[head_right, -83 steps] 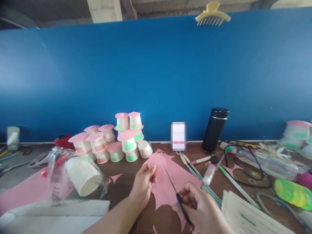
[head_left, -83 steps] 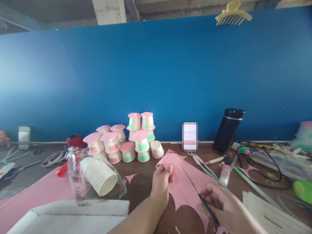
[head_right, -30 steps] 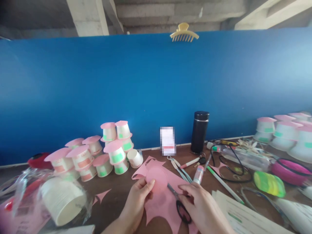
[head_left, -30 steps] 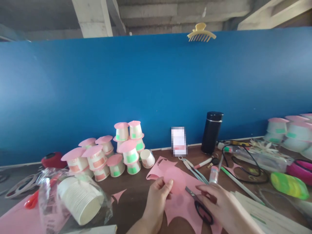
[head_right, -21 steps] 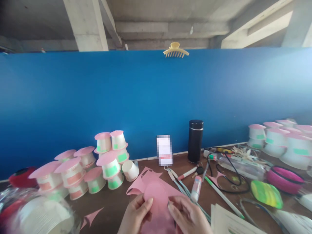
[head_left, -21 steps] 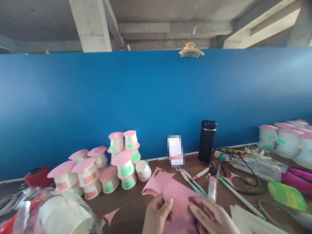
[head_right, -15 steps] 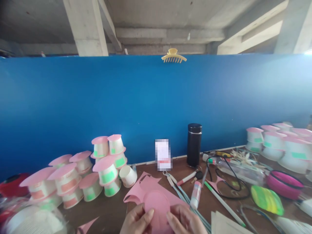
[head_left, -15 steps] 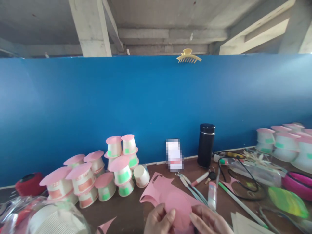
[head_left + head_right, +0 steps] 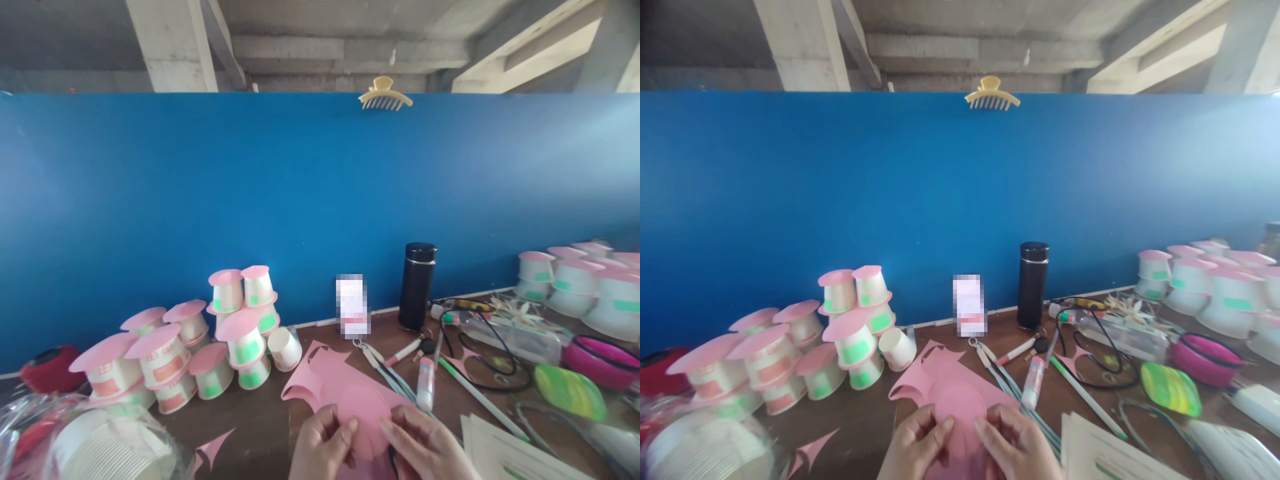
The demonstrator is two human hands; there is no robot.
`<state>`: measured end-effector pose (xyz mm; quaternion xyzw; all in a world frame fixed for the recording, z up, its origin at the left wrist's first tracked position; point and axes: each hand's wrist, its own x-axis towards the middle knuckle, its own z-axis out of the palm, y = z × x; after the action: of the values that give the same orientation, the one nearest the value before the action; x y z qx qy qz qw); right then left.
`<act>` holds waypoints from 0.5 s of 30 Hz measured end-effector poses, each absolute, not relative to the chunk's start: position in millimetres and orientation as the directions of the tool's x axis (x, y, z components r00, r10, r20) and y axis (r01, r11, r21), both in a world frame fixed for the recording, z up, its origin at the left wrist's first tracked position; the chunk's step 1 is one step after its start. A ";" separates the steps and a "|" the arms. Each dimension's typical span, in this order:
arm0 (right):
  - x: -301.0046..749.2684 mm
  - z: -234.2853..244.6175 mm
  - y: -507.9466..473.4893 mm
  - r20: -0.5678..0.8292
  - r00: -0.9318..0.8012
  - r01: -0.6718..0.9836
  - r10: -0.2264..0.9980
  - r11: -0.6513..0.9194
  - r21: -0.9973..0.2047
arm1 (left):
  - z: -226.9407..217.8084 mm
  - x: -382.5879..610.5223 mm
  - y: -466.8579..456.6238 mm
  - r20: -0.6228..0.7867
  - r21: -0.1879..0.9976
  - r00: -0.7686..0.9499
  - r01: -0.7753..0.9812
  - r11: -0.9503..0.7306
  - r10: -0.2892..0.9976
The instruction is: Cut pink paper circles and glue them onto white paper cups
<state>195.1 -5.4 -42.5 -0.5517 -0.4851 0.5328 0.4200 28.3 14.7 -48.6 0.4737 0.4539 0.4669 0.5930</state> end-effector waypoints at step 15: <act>195.1 -33.0 -7.4 -0.184 -0.035 0.005 0.982 -0.184 -0.983 | -55.4 21.8 13.0 -0.007 1.000 0.220 0.003 0.006 0.975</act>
<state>195.1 -7.4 -33.0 -0.5356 -0.4607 0.5523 0.4425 21.8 13.0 -55.4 0.5511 0.4437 0.4394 0.5534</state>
